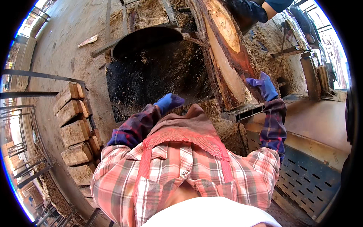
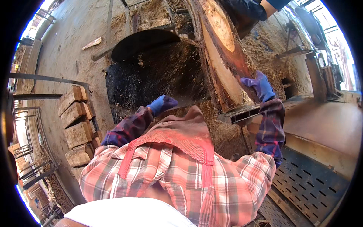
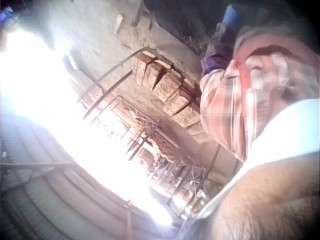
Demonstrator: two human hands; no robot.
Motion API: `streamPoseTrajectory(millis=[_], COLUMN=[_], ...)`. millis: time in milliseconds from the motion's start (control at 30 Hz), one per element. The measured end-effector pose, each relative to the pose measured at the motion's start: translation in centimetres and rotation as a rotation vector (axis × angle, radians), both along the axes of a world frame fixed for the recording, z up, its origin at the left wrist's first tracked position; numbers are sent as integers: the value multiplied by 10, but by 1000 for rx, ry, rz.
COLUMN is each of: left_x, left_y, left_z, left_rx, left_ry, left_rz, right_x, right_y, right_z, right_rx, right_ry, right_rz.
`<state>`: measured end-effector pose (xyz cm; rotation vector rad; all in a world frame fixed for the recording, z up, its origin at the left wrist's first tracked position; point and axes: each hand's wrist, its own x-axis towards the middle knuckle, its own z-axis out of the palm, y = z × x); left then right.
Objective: The person repeatedly picks up large rectangular timber planks from a pile and stacks them onto a growing stack. The person wears blue gloves and a plaid shirt while performing this repetitive manual labor in a lumber yard.
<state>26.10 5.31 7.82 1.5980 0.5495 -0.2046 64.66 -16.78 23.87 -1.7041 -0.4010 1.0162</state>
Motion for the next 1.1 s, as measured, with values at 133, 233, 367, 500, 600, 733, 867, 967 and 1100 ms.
streamPoseTrajectory(millis=[133, 233, 367, 500, 600, 733, 867, 967, 1100], left_x=[26, 34, 8, -60, -113, -124, -111, -142, -223], left_y=[-11, -18, -19, -11, -7, 22, 48, 40, 37], left_z=[14, 35, 49, 35, 19, 1, -33, -62, -43], left_rx=[-82, -47, 95, 131, 15, -236, -315, 383, -294], left_ry=[-50, -47, -158, -12, 12, -40, -132, 119, -24], left_rz=[-38, -3, 87, 125, 333, 589, 968, 688, 1182], right_x=[-22, -41, -80, -131, -160, -245, -372, -417, -383], right_y=[38, 97, 194, 265, 296, 294, 257, 215, 178], right_z=[-18, -52, -115, -182, -204, -208, -199, -171, -113], right_rx=[84, 117, -364, -610, -749, -711, -329, -152, -97], right_ry=[-158, -158, -953, -862, -1179, -1046, -1039, -804, -149], right_rz=[-120, -130, 97, 210, 703, 591, 829, 986, 1251])
